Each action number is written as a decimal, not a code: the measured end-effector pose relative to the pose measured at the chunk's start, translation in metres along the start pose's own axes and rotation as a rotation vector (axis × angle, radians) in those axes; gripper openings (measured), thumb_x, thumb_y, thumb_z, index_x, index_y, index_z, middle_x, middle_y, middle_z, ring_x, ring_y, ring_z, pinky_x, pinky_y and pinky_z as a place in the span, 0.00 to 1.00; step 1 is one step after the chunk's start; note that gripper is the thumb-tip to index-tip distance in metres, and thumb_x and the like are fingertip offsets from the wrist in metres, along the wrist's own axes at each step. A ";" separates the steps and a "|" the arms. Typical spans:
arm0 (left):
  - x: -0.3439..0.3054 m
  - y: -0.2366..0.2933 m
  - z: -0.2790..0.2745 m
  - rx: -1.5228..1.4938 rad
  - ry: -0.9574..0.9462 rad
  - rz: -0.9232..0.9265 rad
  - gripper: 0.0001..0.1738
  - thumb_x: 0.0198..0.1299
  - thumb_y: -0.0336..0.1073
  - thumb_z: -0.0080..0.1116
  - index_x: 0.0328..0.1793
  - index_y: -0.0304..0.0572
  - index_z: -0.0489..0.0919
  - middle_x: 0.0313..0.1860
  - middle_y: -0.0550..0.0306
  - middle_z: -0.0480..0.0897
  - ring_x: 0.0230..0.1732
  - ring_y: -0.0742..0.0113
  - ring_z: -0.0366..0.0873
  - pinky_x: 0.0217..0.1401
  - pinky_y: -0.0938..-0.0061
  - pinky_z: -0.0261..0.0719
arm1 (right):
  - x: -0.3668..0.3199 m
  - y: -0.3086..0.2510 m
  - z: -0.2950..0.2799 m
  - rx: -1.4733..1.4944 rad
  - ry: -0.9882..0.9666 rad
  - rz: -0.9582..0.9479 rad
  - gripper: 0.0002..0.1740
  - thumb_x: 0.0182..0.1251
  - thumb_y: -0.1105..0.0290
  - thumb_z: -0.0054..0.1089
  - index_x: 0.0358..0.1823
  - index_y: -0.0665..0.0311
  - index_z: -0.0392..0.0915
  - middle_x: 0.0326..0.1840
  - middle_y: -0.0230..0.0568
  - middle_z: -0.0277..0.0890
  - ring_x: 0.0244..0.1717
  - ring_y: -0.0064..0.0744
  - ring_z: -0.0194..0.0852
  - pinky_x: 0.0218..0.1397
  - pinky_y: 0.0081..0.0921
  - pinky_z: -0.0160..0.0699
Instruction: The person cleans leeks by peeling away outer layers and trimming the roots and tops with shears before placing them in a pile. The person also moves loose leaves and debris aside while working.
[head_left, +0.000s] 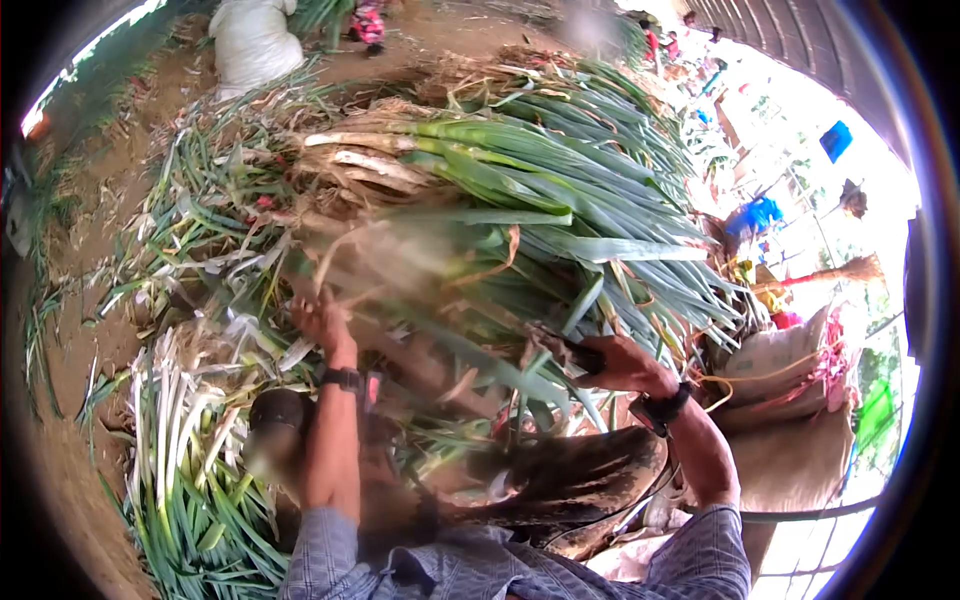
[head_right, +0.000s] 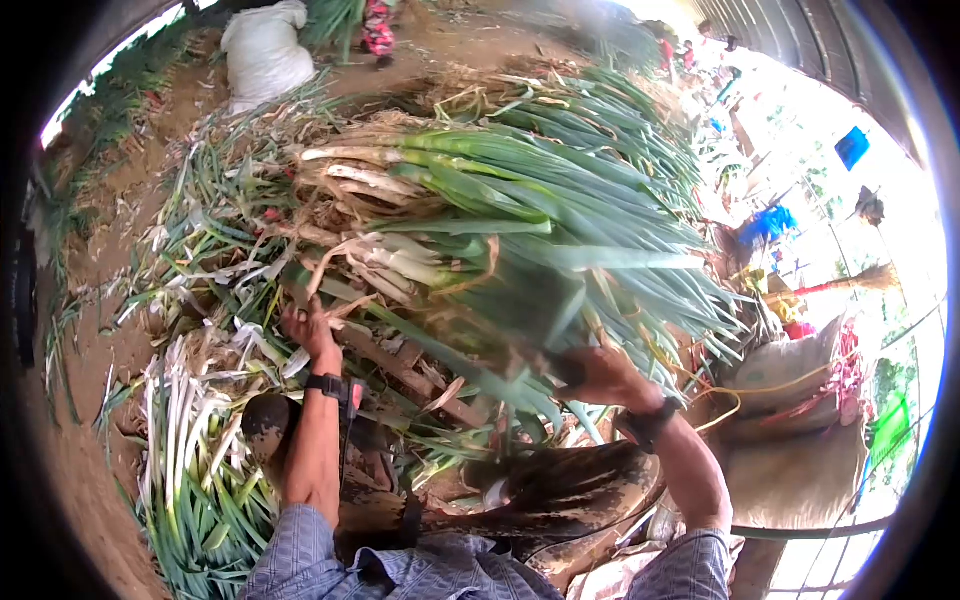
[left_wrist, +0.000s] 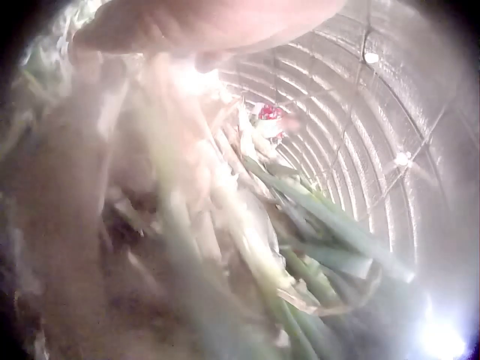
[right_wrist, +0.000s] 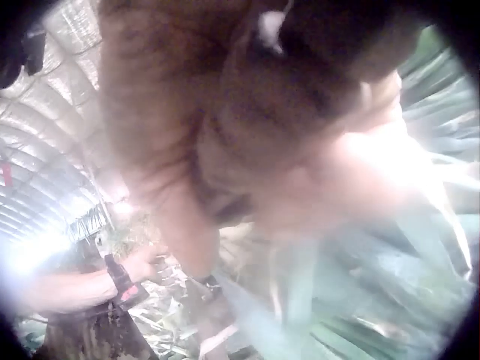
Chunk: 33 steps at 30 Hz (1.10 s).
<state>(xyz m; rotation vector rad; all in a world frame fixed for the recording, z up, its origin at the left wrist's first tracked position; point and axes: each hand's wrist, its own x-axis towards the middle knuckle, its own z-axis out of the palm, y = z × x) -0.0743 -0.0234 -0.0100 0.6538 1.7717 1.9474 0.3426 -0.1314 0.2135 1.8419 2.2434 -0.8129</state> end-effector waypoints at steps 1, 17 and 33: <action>0.006 -0.002 0.000 0.213 0.052 0.219 0.12 0.67 0.38 0.64 0.51 0.39 0.80 0.40 0.58 0.81 0.37 0.69 0.80 0.38 0.77 0.82 | -0.001 0.003 0.002 0.031 0.044 -0.006 0.34 0.52 0.49 0.74 0.61 0.55 0.81 0.44 0.46 0.86 0.46 0.45 0.85 0.53 0.39 0.81; -0.033 0.043 0.112 -0.455 -0.481 -0.604 0.15 0.61 0.42 0.65 0.49 0.44 0.80 0.34 0.60 0.80 0.30 0.69 0.80 0.27 0.68 0.82 | -0.029 0.011 0.013 0.151 0.111 -0.078 0.33 0.54 0.58 0.78 0.62 0.57 0.80 0.40 0.46 0.86 0.39 0.39 0.85 0.48 0.34 0.82; -0.058 -0.012 0.104 -0.132 -0.527 -0.545 0.32 0.59 0.44 0.71 0.65 0.36 0.74 0.55 0.50 0.81 0.49 0.55 0.84 0.34 0.66 0.86 | -0.012 -0.018 0.005 -0.099 0.149 -0.109 0.31 0.51 0.52 0.75 0.55 0.59 0.82 0.39 0.50 0.85 0.42 0.54 0.84 0.48 0.44 0.81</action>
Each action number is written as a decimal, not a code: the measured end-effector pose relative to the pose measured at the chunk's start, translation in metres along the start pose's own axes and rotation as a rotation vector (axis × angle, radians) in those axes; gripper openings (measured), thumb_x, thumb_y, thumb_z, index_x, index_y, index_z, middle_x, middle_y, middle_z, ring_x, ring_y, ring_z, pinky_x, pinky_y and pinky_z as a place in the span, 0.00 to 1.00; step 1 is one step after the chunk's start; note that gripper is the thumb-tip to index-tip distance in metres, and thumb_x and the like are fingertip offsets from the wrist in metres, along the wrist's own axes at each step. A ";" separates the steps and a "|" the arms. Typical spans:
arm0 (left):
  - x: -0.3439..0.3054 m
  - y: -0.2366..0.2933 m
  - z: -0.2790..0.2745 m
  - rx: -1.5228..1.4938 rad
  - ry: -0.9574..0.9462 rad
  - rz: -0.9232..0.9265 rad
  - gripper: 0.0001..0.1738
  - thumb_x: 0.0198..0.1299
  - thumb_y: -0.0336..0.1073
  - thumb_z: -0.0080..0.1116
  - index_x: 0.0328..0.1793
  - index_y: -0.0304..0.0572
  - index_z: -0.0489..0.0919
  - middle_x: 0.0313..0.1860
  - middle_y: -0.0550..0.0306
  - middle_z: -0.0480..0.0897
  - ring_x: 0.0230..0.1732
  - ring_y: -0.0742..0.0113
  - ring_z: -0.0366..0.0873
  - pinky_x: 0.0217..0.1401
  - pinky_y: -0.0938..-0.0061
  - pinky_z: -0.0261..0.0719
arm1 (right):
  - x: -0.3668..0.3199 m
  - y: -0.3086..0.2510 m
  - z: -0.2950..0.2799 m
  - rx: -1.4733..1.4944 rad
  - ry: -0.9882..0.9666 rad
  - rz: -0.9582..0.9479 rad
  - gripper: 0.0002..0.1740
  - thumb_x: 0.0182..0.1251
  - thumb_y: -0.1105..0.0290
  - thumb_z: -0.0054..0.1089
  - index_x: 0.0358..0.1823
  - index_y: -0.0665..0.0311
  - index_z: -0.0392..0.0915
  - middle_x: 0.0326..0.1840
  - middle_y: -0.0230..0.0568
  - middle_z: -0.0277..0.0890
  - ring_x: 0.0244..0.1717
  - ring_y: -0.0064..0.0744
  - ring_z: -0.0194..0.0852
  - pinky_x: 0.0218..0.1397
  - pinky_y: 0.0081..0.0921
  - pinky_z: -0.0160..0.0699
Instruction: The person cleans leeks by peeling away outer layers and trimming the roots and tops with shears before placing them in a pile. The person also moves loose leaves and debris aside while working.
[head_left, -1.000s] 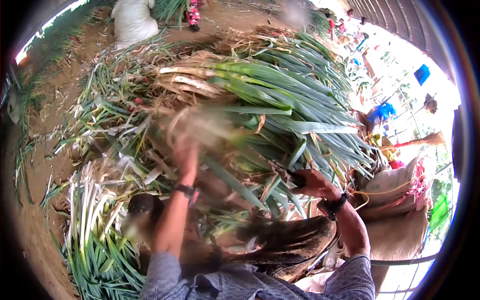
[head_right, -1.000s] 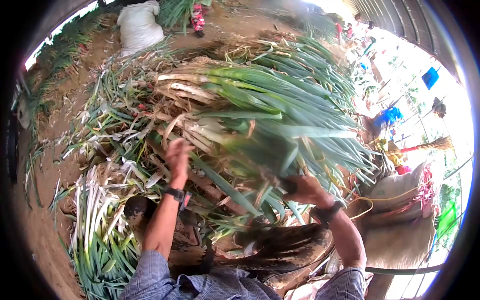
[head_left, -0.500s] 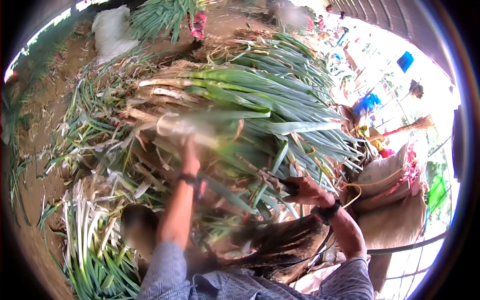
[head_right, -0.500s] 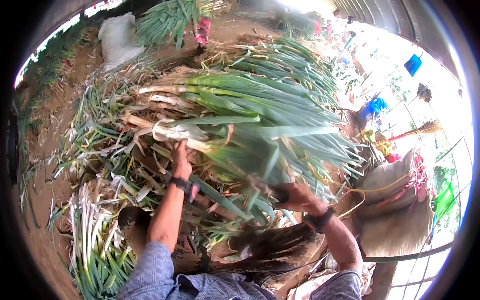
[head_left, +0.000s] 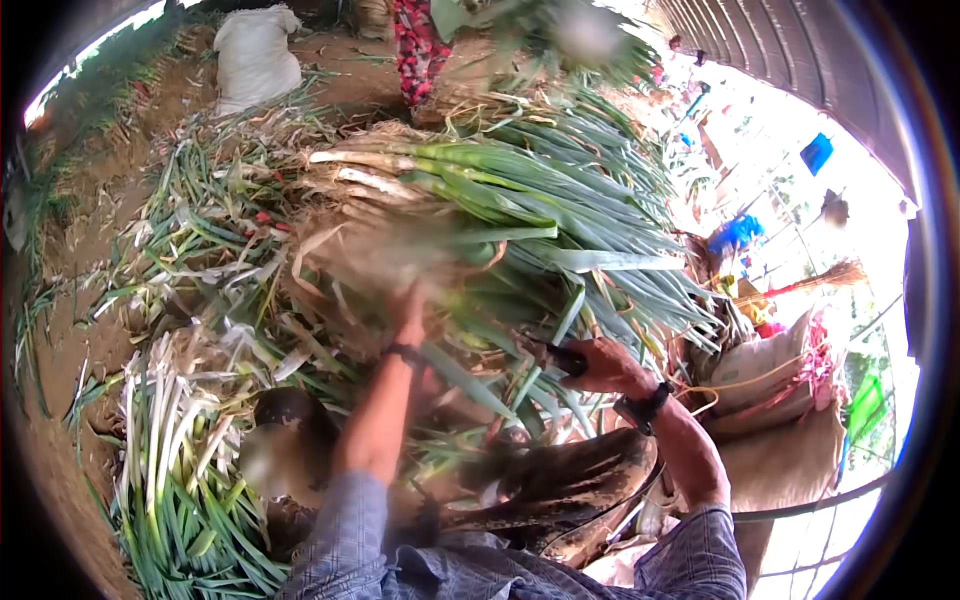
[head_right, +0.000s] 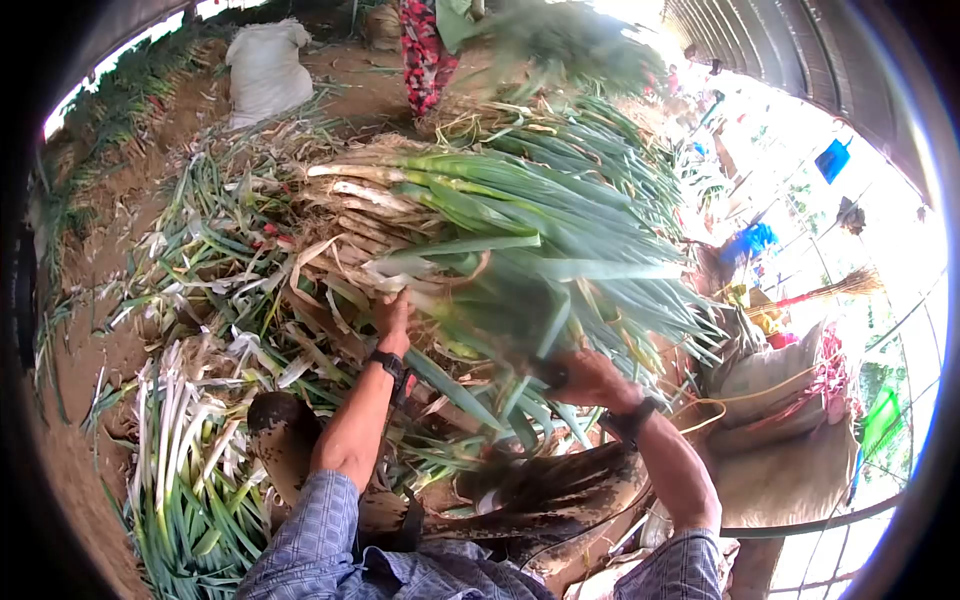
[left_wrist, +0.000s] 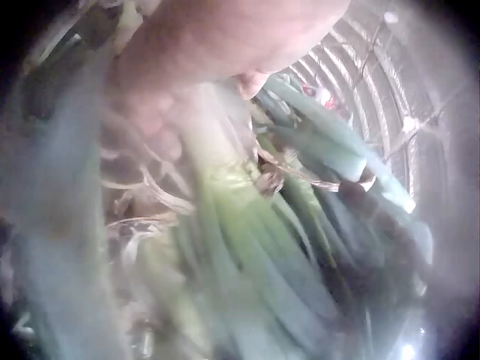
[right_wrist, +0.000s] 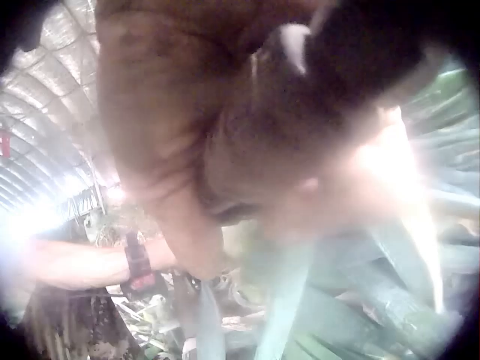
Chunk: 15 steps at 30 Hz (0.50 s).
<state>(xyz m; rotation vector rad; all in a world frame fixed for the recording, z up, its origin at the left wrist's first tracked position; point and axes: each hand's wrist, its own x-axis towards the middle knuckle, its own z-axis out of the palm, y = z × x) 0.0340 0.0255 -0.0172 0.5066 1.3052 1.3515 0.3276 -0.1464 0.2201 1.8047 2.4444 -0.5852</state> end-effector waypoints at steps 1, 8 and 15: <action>0.008 -0.007 0.000 0.088 0.055 0.133 0.32 0.59 0.44 0.71 0.65 0.37 0.74 0.54 0.50 0.82 0.48 0.55 0.85 0.32 0.66 0.85 | -0.001 -0.003 0.000 -0.023 0.009 -0.011 0.31 0.51 0.51 0.75 0.55 0.59 0.82 0.39 0.50 0.85 0.42 0.56 0.83 0.48 0.45 0.81; 0.030 -0.020 0.003 -0.210 0.057 0.078 0.26 0.54 0.44 0.71 0.57 0.41 0.79 0.42 0.52 0.84 0.31 0.62 0.82 0.21 0.67 0.79 | -0.020 -0.011 -0.002 -0.033 0.003 -0.008 0.26 0.52 0.51 0.74 0.50 0.57 0.82 0.34 0.49 0.84 0.38 0.55 0.83 0.44 0.46 0.80; 0.011 -0.005 0.001 -0.258 0.256 0.260 0.16 0.53 0.43 0.67 0.37 0.39 0.77 0.28 0.59 0.78 0.22 0.70 0.73 0.18 0.72 0.72 | -0.023 -0.006 0.001 0.016 0.038 0.022 0.29 0.52 0.52 0.75 0.54 0.56 0.82 0.35 0.49 0.84 0.38 0.55 0.83 0.44 0.43 0.81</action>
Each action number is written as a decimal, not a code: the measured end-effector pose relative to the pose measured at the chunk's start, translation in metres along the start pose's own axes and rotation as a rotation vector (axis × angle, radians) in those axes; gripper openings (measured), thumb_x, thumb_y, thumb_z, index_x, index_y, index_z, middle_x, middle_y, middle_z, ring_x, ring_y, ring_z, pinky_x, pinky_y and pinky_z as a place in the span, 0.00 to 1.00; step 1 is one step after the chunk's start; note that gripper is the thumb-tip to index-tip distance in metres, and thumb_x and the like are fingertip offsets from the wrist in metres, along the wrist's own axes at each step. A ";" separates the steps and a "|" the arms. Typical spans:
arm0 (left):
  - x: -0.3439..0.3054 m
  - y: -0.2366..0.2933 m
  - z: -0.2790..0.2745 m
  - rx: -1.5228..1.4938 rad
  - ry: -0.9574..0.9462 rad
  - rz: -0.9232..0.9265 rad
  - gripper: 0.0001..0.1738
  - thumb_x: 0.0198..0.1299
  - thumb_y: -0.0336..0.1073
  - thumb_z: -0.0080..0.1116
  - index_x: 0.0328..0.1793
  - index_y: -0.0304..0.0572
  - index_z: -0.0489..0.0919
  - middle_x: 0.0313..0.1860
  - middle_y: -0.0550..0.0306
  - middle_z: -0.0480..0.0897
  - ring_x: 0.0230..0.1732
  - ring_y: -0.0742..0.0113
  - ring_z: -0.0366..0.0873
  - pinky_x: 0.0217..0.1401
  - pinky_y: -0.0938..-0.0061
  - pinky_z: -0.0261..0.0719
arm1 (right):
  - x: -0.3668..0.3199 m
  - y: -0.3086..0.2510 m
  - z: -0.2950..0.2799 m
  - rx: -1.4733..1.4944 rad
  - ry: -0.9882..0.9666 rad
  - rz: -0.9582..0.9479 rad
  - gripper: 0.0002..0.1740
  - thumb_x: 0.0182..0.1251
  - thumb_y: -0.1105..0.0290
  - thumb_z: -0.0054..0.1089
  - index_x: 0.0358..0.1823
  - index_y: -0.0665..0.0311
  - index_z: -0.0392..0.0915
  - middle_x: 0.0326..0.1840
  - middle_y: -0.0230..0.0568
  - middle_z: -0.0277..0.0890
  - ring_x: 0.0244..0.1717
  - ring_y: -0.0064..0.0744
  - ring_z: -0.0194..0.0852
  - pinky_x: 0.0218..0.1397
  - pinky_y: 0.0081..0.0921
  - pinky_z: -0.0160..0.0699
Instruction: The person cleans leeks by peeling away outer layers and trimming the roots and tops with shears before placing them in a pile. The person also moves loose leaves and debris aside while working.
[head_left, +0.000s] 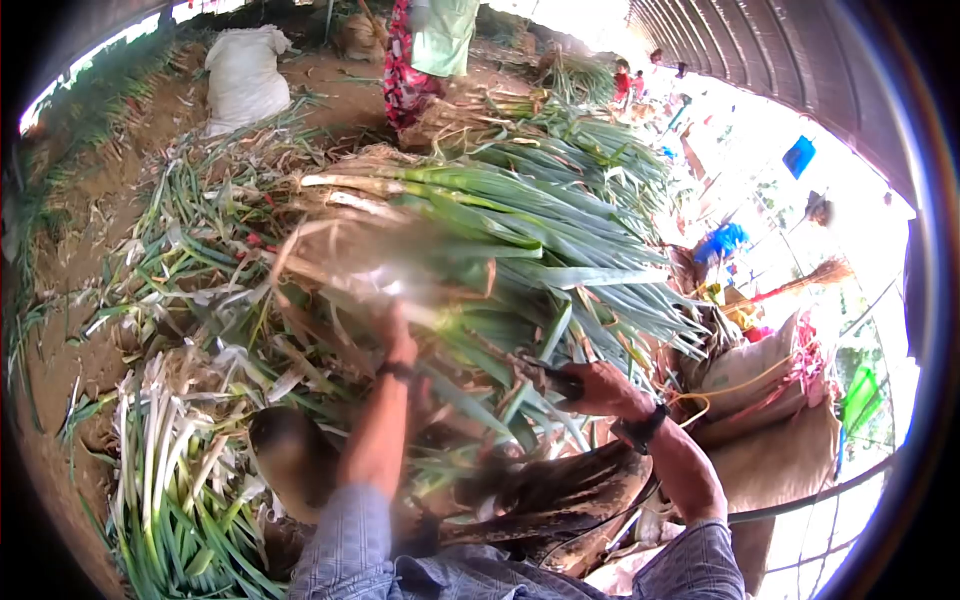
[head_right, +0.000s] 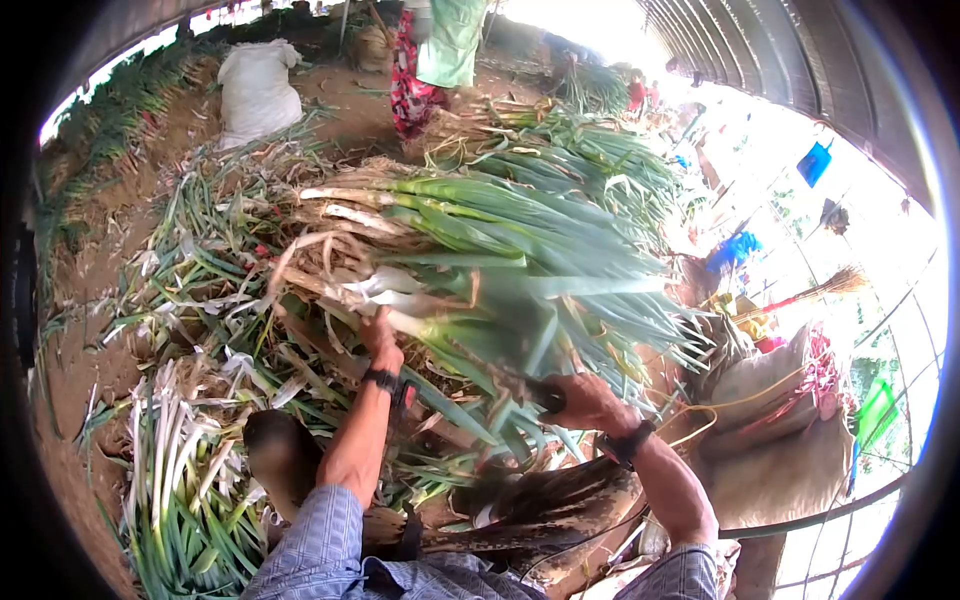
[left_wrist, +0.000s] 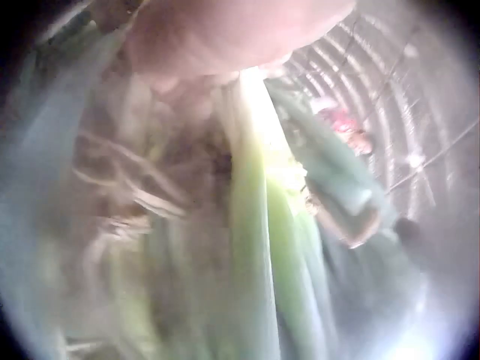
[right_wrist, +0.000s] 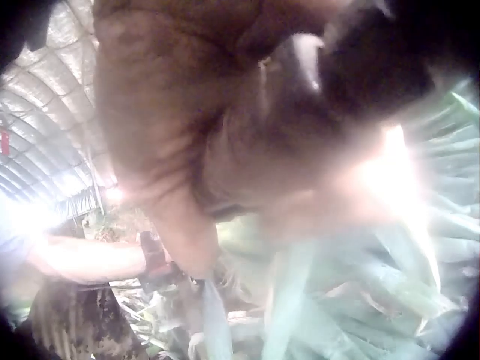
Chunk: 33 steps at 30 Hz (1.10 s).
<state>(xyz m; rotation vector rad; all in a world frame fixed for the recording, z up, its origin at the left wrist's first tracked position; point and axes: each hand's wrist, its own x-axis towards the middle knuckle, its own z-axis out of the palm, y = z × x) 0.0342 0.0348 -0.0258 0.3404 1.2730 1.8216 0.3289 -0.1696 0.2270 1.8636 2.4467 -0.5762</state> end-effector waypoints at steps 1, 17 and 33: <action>-0.014 0.009 -0.007 -0.067 -0.023 0.004 0.14 0.53 0.41 0.66 0.35 0.40 0.76 0.26 0.61 0.75 0.21 0.72 0.71 0.18 0.72 0.71 | -0.003 -0.008 -0.008 -0.017 0.013 0.001 0.29 0.52 0.53 0.76 0.55 0.56 0.82 0.37 0.48 0.85 0.38 0.52 0.84 0.45 0.42 0.81; 0.002 0.008 -0.038 0.451 -0.227 -0.359 0.21 0.59 0.52 0.68 0.47 0.46 0.78 0.38 0.61 0.82 0.32 0.71 0.78 0.17 0.74 0.71 | 0.007 -0.001 0.012 -0.093 -0.053 -0.018 0.29 0.52 0.48 0.74 0.52 0.56 0.81 0.37 0.48 0.84 0.42 0.56 0.83 0.47 0.47 0.79; -0.005 0.136 -0.102 -0.280 -0.135 -0.075 0.13 0.64 0.41 0.64 0.45 0.47 0.72 0.29 0.66 0.73 0.28 0.71 0.73 0.27 0.66 0.78 | 0.002 0.016 0.015 0.040 0.047 0.006 0.29 0.50 0.55 0.78 0.52 0.59 0.82 0.35 0.47 0.84 0.37 0.52 0.84 0.43 0.43 0.81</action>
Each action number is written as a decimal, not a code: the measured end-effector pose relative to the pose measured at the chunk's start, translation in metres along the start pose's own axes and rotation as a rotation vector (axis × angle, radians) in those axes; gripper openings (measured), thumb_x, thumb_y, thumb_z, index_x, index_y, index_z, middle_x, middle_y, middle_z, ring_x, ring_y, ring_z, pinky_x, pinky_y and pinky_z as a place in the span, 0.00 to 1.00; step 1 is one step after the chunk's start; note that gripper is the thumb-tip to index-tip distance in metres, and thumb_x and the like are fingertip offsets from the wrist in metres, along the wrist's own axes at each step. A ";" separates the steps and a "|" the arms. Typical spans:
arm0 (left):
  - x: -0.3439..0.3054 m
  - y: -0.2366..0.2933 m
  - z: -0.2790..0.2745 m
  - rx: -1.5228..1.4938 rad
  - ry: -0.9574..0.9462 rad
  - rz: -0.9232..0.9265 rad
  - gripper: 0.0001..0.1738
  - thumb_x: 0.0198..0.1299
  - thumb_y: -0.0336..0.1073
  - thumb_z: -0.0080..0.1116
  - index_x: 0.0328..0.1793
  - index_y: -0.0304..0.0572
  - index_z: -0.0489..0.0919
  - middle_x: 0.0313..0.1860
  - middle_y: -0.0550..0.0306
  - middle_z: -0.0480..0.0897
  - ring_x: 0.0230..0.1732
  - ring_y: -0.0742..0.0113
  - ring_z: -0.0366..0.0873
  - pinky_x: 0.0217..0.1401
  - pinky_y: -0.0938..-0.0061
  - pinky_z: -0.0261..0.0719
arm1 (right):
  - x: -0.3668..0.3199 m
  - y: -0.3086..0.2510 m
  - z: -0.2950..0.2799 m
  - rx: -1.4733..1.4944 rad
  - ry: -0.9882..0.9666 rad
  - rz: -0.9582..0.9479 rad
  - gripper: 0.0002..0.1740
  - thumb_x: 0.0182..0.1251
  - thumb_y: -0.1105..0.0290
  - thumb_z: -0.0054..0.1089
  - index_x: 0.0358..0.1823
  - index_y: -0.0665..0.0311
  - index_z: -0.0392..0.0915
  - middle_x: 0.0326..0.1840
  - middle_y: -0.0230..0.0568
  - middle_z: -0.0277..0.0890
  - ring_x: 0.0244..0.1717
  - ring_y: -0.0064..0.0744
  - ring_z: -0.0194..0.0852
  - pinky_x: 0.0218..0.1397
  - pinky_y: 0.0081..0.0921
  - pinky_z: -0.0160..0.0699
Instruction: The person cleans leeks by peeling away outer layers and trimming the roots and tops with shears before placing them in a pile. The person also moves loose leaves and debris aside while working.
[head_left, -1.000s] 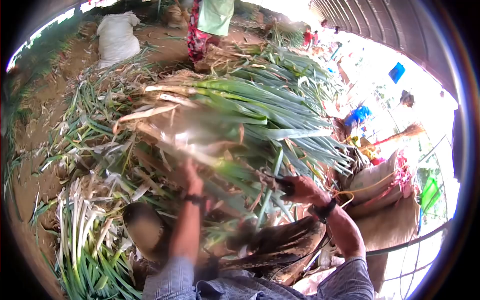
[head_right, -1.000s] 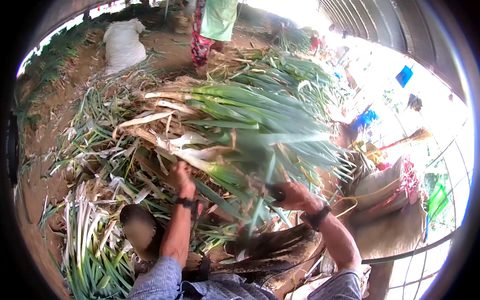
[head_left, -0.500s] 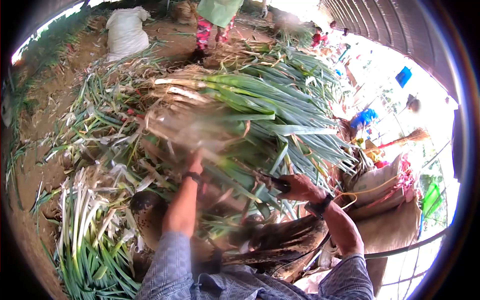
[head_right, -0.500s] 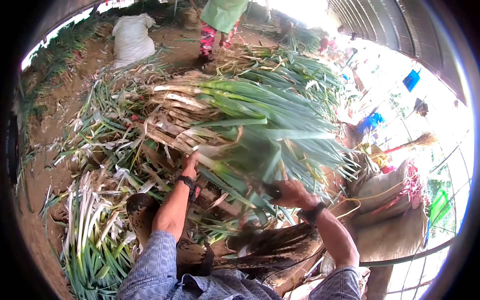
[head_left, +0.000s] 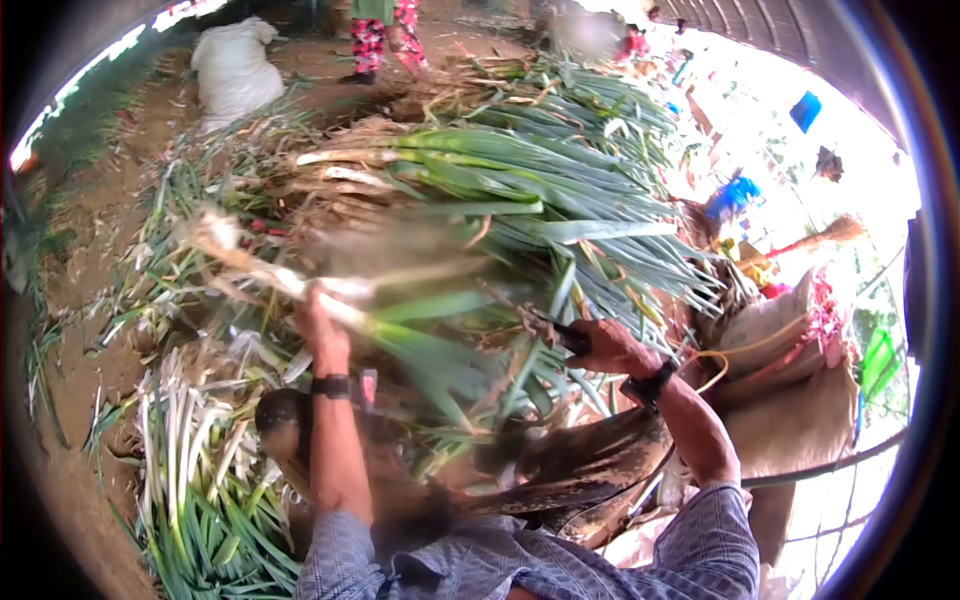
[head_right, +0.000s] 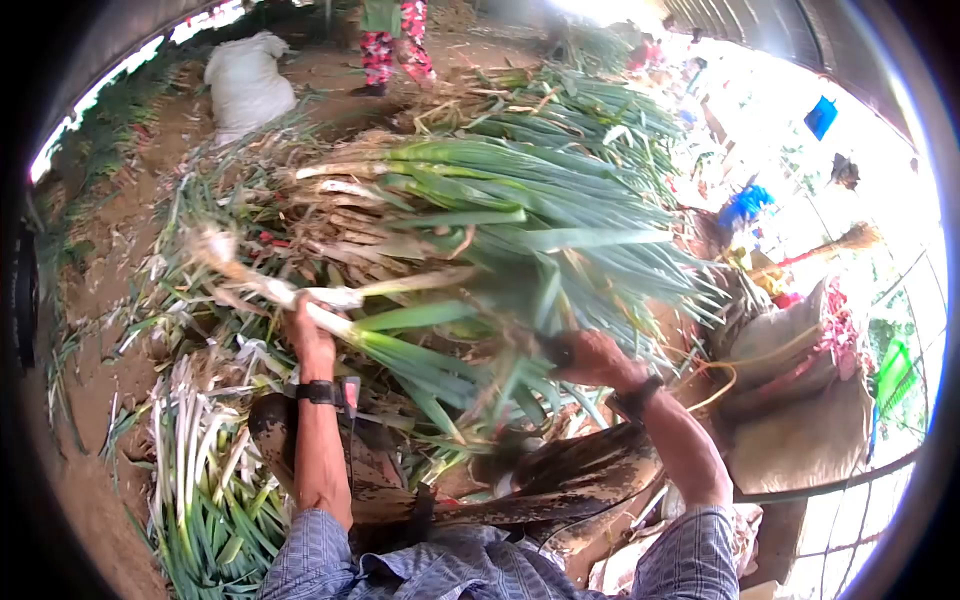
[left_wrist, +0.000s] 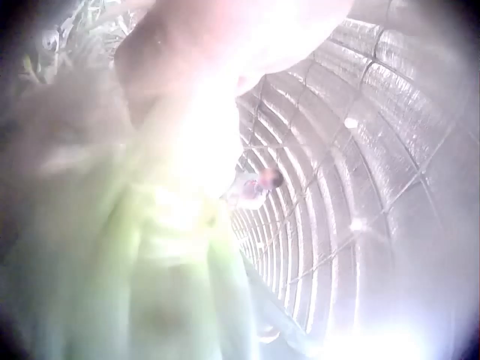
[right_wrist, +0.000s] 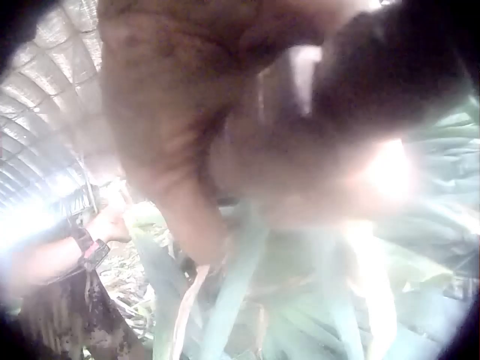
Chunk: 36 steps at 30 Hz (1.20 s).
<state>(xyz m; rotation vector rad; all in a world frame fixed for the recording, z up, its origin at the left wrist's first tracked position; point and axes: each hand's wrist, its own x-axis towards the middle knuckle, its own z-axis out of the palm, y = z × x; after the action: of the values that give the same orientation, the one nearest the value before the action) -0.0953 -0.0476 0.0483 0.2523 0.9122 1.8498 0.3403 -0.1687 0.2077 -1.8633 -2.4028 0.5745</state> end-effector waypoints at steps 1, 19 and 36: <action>0.002 -0.010 -0.007 -0.010 -0.041 -0.081 0.12 0.63 0.41 0.65 0.45 0.49 0.73 0.31 0.65 0.73 0.29 0.71 0.73 0.28 0.64 0.79 | 0.002 -0.009 0.001 0.014 0.016 -0.026 0.29 0.50 0.55 0.78 0.53 0.58 0.82 0.36 0.47 0.85 0.38 0.51 0.84 0.44 0.42 0.81; -0.039 -0.022 0.052 0.072 -0.562 -0.428 0.44 0.75 0.66 0.37 0.80 0.35 0.59 0.71 0.46 0.71 0.72 0.49 0.70 0.73 0.47 0.69 | 0.054 -0.043 0.059 -0.057 0.237 -0.330 0.24 0.53 0.54 0.72 0.50 0.57 0.81 0.34 0.48 0.85 0.38 0.53 0.85 0.42 0.46 0.83; 0.003 -0.017 0.082 0.547 -0.584 -0.381 0.36 0.70 0.73 0.43 0.64 0.52 0.74 0.56 0.60 0.80 0.56 0.63 0.78 0.58 0.54 0.77 | 0.093 -0.028 0.052 0.147 0.247 -0.256 0.28 0.51 0.54 0.73 0.51 0.62 0.81 0.34 0.51 0.84 0.37 0.56 0.84 0.42 0.47 0.83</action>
<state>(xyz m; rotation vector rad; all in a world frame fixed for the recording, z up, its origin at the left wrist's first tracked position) -0.0399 -0.0025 0.0925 0.8442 0.9453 1.0551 0.2752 -0.1000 0.1512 -1.4459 -2.3154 0.4560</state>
